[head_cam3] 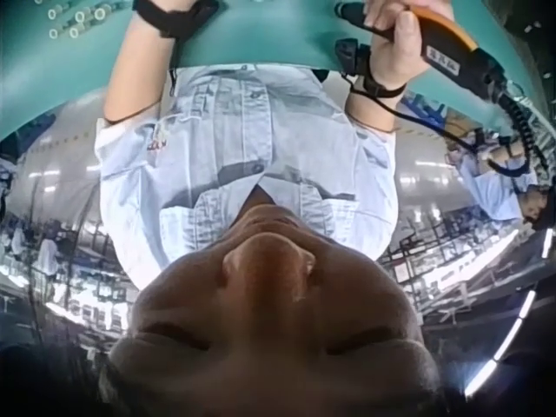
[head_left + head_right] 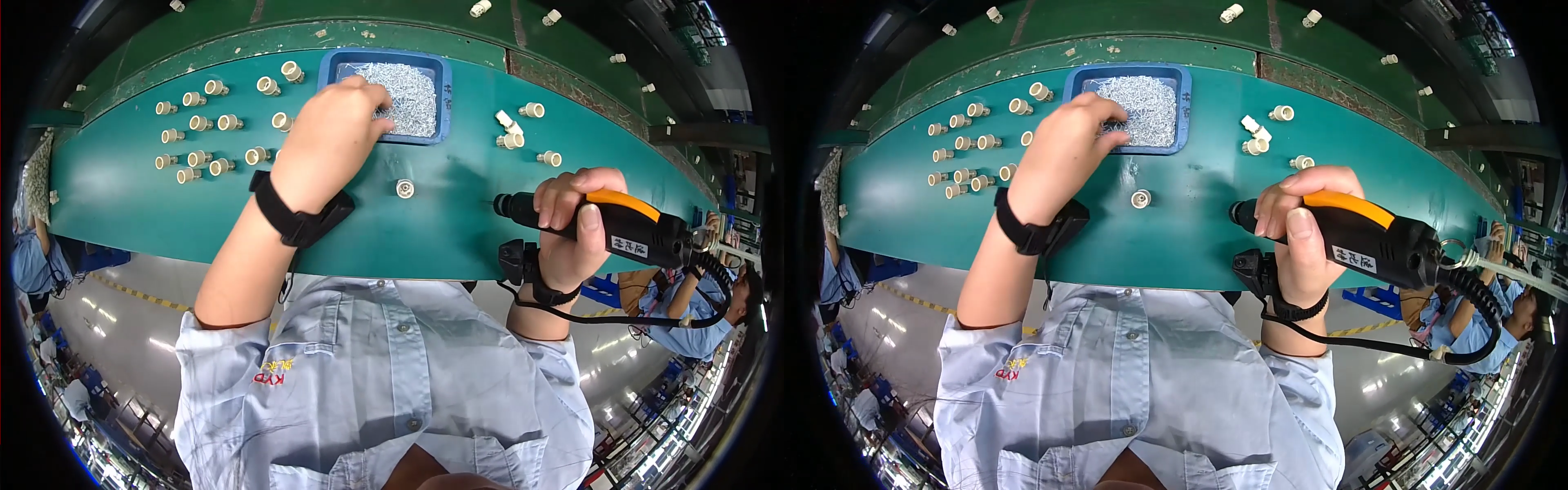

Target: The person picks up white plastic components, inserts small metal pins from a blue tray into them, and uses a power screwdriver to drive the pins in. This process is repeated for multiple components, which are then placed back on the green work surface.

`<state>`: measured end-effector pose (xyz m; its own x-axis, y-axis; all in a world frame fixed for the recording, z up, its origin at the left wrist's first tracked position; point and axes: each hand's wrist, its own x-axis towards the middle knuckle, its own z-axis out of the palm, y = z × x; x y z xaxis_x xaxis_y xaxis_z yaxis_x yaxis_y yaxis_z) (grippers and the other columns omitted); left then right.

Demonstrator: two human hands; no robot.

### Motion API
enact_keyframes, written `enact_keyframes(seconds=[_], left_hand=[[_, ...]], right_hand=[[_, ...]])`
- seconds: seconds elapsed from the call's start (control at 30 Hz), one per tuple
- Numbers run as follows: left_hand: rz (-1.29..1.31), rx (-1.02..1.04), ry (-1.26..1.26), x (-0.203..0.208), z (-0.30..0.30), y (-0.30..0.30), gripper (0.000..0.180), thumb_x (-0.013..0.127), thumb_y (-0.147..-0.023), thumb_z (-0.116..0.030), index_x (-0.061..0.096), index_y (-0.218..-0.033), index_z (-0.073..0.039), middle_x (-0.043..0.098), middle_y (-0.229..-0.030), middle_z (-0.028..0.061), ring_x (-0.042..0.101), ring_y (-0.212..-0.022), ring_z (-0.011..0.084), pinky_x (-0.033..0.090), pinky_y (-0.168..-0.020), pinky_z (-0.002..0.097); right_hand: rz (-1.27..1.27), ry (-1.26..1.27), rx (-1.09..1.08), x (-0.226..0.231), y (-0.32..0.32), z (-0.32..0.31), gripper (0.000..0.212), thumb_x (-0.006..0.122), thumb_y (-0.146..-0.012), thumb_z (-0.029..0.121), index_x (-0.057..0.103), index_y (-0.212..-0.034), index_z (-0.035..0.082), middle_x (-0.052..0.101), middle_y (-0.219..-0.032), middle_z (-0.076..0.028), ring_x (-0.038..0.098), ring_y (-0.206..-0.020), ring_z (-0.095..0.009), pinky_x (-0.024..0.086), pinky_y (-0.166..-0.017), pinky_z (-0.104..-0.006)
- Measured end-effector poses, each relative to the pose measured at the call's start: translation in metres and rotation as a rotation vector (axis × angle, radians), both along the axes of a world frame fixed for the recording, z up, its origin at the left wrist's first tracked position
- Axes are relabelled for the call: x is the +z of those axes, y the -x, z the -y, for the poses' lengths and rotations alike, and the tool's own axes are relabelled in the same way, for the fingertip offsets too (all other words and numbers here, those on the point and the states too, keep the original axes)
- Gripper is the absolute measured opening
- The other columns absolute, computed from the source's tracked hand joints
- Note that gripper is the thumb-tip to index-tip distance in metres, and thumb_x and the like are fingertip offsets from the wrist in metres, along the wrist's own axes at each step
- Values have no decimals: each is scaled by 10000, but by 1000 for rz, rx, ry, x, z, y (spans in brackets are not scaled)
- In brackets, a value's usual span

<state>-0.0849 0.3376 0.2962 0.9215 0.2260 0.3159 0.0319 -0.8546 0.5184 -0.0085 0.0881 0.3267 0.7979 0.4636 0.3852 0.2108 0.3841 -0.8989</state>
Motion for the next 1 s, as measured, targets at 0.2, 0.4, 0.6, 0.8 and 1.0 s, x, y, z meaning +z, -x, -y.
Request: enact_keyframes(seconds=[0.2,0.4,0.6,0.8,1.0], left_hand=[[-189,23,164,-22,-2,-16,90,697,-776,-79,677,-839,-19,643,-800,149,631,-759,354,505,-686,419],[-1,139,171,-20,4,-15,52,692,-778,-76,678,-804,-33,651,-802,137,637,-752,325,506,-674,409],[47,174,260,-18,9,-10,45,692,-789,-41,679,-832,-38,652,-799,116,646,-740,287,512,-649,361],[125,178,736,-8,23,6,84,684,-817,2,692,-893,-34,662,-816,97,655,-721,242,510,-629,319],[-16,-66,741,12,43,48,151,690,-831,2,710,-974,-43,671,-856,107,650,-726,217,508,-637,308]], right_hand=[[-4,6,30,0,2,-2,303,617,-893,277,484,-1008,31,453,-607,-9,447,-515,-126,397,-539,-290],[0,5,50,2,1,-1,309,625,-891,288,484,-1003,37,454,-607,-3,450,-516,-121,400,-538,-285],[-4,-3,96,10,0,-6,324,637,-887,301,483,-1003,41,455,-605,-1,450,-514,-120,402,-538,-284],[-48,-68,116,19,1,-14,352,696,-870,249,504,-1004,-13,503,-627,-34,495,-520,-127,460,-547,-296],[-97,-183,194,39,9,-19,388,696,-885,318,491,-1018,17,534,-660,-22,514,-530,-136,466,-561,-299]])
